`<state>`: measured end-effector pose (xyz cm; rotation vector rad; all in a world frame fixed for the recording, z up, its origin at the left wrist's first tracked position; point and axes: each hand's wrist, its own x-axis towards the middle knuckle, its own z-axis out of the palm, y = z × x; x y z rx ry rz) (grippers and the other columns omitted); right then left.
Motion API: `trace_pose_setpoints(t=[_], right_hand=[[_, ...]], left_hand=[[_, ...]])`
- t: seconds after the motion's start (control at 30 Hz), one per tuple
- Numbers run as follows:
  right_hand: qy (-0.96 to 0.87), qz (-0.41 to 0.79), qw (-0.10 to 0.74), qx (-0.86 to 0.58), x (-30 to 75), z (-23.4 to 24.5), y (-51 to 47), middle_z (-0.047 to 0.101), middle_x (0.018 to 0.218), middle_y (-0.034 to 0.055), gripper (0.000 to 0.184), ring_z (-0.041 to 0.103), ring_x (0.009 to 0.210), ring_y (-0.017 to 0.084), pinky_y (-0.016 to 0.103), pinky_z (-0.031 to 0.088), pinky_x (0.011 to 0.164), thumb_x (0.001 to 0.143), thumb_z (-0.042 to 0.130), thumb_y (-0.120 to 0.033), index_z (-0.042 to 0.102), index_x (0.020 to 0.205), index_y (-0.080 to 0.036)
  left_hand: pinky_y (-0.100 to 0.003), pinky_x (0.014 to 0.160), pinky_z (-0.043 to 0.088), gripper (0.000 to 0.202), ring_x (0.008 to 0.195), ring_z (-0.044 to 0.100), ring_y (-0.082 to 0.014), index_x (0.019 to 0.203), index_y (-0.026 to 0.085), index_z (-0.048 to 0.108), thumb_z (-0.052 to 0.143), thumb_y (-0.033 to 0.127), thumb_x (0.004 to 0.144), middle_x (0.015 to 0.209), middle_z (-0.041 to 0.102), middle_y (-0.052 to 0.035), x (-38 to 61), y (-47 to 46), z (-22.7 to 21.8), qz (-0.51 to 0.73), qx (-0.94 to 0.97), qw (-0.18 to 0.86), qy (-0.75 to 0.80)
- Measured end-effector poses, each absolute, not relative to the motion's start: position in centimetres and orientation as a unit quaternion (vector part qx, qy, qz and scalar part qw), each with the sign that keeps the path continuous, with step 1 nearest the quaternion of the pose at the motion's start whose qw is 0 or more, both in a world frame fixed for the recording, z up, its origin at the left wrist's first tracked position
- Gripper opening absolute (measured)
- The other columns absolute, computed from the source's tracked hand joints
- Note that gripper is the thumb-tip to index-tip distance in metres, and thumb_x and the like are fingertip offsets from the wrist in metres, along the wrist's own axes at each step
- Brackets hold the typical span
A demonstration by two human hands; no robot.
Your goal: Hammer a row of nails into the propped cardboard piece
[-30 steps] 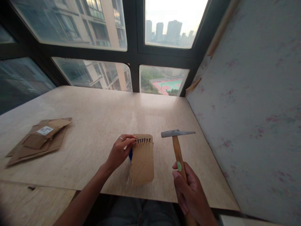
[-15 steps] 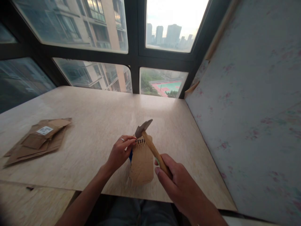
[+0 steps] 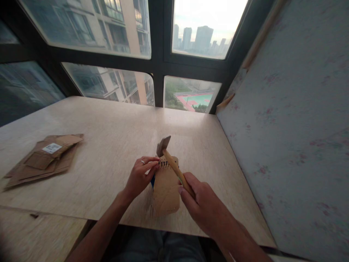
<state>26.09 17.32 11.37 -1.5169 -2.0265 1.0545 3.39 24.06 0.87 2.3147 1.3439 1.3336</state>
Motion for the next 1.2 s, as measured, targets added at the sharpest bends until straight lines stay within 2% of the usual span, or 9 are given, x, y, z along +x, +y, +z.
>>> trace_pose_setpoints(t=[0.2, 0.37, 0.47, 0.73, 0.87, 1.07, 1.2], right_hand=[[-0.729, 0.367, 0.132, -0.562, 26.0, 10.6, 17.9, 0.05, 0.068, -0.0036, 0.017, 0.048, 0.061, 0.015, 0.029, 0.033, 0.059, 0.096, 0.039, -0.032, 0.046, 0.084, -0.022], [-0.714, 0.395, 0.175, -0.551, 26.5, 12.3, 17.6, 0.044, 0.065, -0.0062, 0.019, 0.042, 0.056, 0.013, 0.028, 0.03, 0.054, 0.096, 0.039, -0.036, 0.049, 0.087, -0.022], [-0.715, 0.406, 0.167, -0.544, 26.6, 12.8, 17.1, 0.041, 0.063, -0.0071, 0.021, 0.04, 0.054, 0.013, 0.028, 0.029, 0.053, 0.096, 0.038, -0.037, 0.05, 0.088, -0.022], [-0.715, 0.403, 0.148, -0.552, 26.2, 10.5, 16.4, 0.047, 0.069, -0.0045, 0.022, 0.046, 0.06, 0.015, 0.029, 0.032, 0.059, 0.099, 0.034, -0.039, 0.048, 0.093, -0.023], [-0.718, 0.379, 0.111, -0.573, 26.3, 9.9, 16.8, 0.049, 0.071, -0.003, 0.018, 0.048, 0.063, 0.016, 0.031, 0.033, 0.062, 0.096, 0.035, -0.036, 0.045, 0.088, -0.023], [-0.715, 0.395, 0.169, -0.552, 26.4, 11.5, 16.7, 0.047, 0.065, -0.005, 0.018, 0.045, 0.057, 0.015, 0.028, 0.032, 0.056, 0.096, 0.036, -0.034, 0.048, 0.088, -0.023], [-0.719, 0.389, 0.138, -0.56, 26.2, 10.6, 16.6, 0.05, 0.067, -0.0035, 0.016, 0.048, 0.06, 0.015, 0.029, 0.032, 0.058, 0.095, 0.038, -0.034, 0.047, 0.087, -0.023]], left_hand=[[-0.042, 0.085, 0.05, 0.013, 0.096, 0.067, -0.0234, 0.092, 0.021, 0.071, 0.06, 0.016, 0.092, 0.103, 0.076, -0.0067, 3.4, 24.1, 0.5, 0.437, 0.776, 0.075, 0.447], [-0.043, 0.087, 0.05, 0.012, 0.098, 0.066, -0.0232, 0.091, 0.02, 0.071, 0.06, 0.015, 0.092, 0.104, 0.075, -0.006, 3.6, 24.0, 0.9, 0.432, 0.776, 0.083, 0.451], [-0.043, 0.086, 0.049, 0.012, 0.096, 0.066, -0.0234, 0.09, 0.02, 0.072, 0.061, 0.015, 0.091, 0.102, 0.075, -0.0061, 3.6, 24.0, 1.1, 0.422, 0.781, 0.072, 0.455], [-0.042, 0.082, 0.049, 0.012, 0.093, 0.066, -0.024, 0.091, 0.019, 0.073, 0.061, 0.017, 0.091, 0.101, 0.075, -0.0079, 3.4, 24.1, 1.5, 0.405, 0.795, 0.05, 0.45], [-0.042, 0.083, 0.049, 0.013, 0.095, 0.066, -0.0241, 0.092, 0.021, 0.074, 0.062, 0.017, 0.09, 0.104, 0.075, -0.0072, 3.5, 24.1, 1.4, 0.404, 0.795, 0.051, 0.451], [-0.043, 0.085, 0.05, 0.014, 0.095, 0.065, -0.0233, 0.092, 0.021, 0.075, 0.061, 0.017, 0.091, 0.104, 0.075, -0.0073, 3.6, 24.1, 1.1, 0.414, 0.786, 0.067, 0.454], [-0.042, 0.083, 0.051, 0.014, 0.095, 0.065, -0.0235, 0.092, 0.022, 0.076, 0.063, 0.017, 0.09, 0.103, 0.075, -0.0075, 3.5, 24.2, 0.8, 0.422, 0.781, 0.076, 0.455]])
